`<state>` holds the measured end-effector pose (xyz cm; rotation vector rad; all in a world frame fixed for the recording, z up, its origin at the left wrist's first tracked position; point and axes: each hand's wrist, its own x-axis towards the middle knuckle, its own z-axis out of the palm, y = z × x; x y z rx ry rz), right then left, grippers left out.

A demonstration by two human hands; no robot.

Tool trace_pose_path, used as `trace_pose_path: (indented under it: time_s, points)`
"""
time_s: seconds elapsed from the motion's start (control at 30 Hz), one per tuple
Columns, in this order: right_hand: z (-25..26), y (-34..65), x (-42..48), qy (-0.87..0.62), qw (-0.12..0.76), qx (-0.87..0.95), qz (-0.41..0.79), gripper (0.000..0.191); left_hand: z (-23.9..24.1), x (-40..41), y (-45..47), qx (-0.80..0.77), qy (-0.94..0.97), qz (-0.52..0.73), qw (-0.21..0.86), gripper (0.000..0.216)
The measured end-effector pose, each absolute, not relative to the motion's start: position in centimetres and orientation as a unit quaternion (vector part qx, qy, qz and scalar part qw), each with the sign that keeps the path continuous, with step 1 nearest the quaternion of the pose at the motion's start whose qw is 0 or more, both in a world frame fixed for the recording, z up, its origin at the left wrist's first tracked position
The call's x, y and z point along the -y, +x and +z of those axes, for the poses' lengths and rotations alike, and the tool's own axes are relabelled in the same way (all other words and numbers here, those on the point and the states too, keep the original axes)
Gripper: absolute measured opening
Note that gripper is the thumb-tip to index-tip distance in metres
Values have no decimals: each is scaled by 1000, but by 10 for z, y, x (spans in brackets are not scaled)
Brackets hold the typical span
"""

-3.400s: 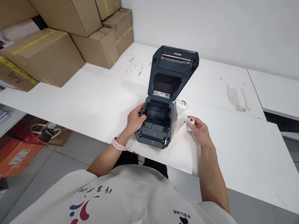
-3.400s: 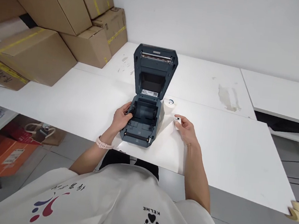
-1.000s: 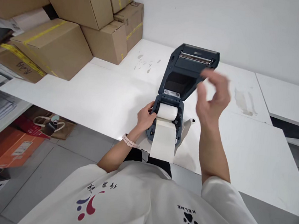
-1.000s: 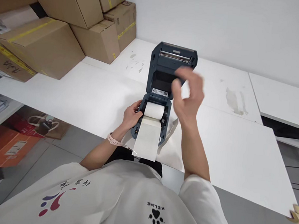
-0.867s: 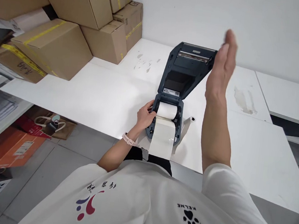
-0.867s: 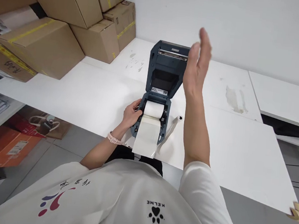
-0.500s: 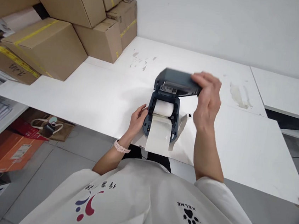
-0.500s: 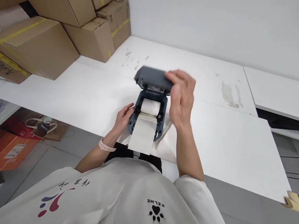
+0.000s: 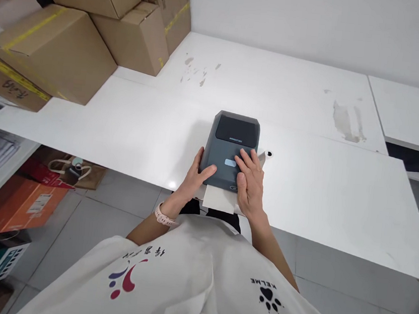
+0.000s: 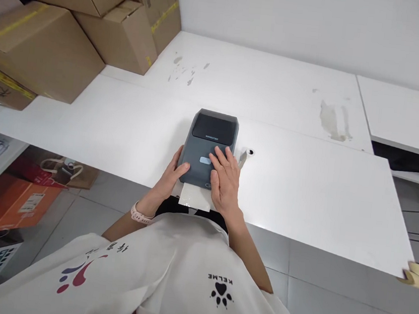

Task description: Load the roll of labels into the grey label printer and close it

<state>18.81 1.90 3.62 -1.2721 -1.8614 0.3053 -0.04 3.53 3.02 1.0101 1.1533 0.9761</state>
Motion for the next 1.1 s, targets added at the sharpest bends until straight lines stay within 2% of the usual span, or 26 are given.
trace_pose_path:
  time_s: [0.3,0.4,0.57,0.63,0.73,0.8,0.87,0.97,1.1]
  points:
    - [17,183,-22,-535,432,717,117,53,18,-34,9,-493,463,472,565,84]
    - [14,181,-22,-530,459,702,125,51,16,-36,11,-501,470,478,548,86]
    - [16,180,-22,-547,449,695,131,45,15,-39,7,-500,490,467,539,86]
    - [16,180,-21,-534,459,698,131,42,13,-31,2,-506,496,465,530,80]
    - [16,181,-22,-518,467,706,123,41,6,-5,-5,-559,493,498,444,64]
    - [15,180,-23,-507,479,708,114,40,1,13,-7,-589,473,523,396,41]
    - [14,180,-24,-487,506,705,96,37,-1,25,-8,-566,481,466,481,34]
    - [13,180,-26,-462,533,705,69,34,6,26,-5,-499,480,311,652,42]
    - [14,183,-27,-457,516,723,38,30,23,19,-2,-462,451,265,716,41]
